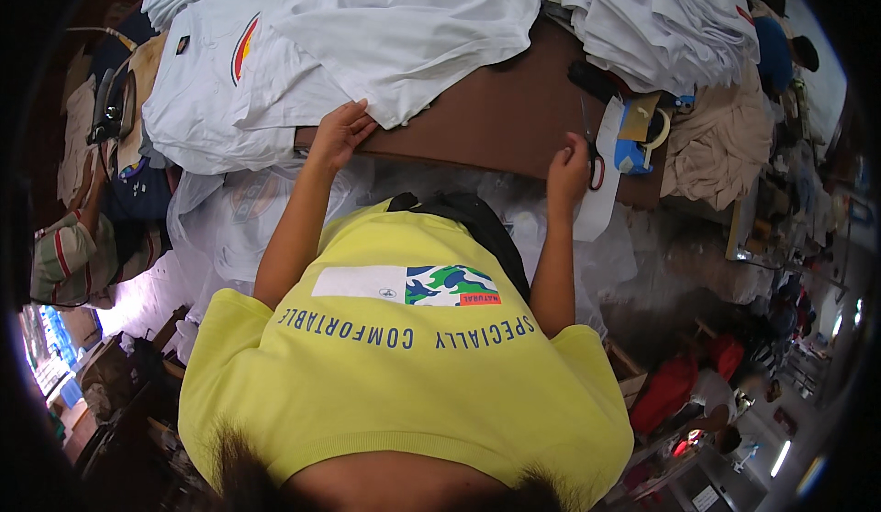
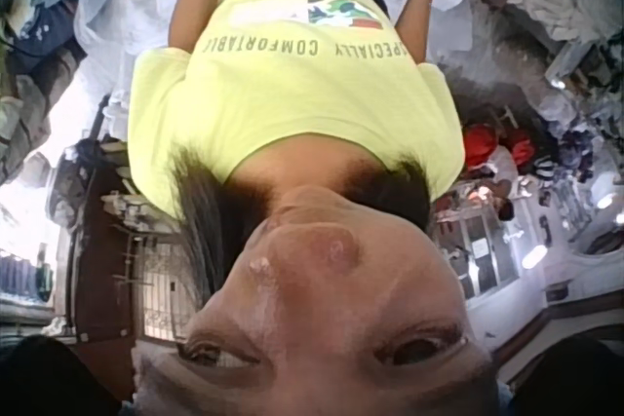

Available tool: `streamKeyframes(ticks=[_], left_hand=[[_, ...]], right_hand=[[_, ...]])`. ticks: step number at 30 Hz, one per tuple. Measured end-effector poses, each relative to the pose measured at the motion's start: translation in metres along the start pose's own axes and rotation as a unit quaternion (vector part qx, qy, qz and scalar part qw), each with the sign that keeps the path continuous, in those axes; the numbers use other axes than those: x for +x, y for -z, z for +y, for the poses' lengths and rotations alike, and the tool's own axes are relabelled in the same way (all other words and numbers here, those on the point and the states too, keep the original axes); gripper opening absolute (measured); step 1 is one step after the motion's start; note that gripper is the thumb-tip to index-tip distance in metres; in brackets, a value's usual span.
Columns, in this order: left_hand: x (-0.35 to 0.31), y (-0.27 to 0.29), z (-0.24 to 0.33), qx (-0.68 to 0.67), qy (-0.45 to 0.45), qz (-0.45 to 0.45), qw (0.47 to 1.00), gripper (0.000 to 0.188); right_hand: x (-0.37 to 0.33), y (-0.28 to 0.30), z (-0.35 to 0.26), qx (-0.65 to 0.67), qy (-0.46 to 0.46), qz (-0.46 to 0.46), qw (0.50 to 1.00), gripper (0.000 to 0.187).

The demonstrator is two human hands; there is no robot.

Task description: The person uses shears to trim excess threads from t-shirts and then folds and stacks the shirts on a work table.

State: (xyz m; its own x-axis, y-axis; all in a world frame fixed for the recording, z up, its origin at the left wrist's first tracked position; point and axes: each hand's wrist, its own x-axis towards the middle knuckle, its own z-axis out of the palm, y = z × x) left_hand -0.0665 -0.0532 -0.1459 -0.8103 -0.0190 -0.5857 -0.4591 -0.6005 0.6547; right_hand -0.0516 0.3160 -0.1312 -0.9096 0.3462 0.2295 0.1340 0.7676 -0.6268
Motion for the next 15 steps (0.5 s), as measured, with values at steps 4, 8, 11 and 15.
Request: streamKeyframes(ticks=[4, 8, 11, 15], left_hand=[[-0.004, -0.008, 0.001, 0.072, -0.092, 0.033, 0.993, 0.019], [-0.006, -0.014, -0.001, 0.031, -0.124, 0.065, 0.990, 0.022], [-0.008, -0.015, -0.006, -0.023, -0.044, 0.024, 0.998, 0.022], [-0.009, -0.024, -0.017, 0.062, -0.037, -0.015, 0.997, 0.023]], right_hand=[[0.008, 0.019, 0.028, -0.322, 0.012, 0.022, 0.946, 0.030], [0.012, 0.021, 0.038, -0.300, -0.043, -0.049, 0.952, 0.034], [0.017, 0.026, 0.049, -0.271, -0.031, -0.073, 0.959, 0.039], [0.027, 0.048, 0.024, -0.206, -0.089, -0.161, 0.961, 0.044]])
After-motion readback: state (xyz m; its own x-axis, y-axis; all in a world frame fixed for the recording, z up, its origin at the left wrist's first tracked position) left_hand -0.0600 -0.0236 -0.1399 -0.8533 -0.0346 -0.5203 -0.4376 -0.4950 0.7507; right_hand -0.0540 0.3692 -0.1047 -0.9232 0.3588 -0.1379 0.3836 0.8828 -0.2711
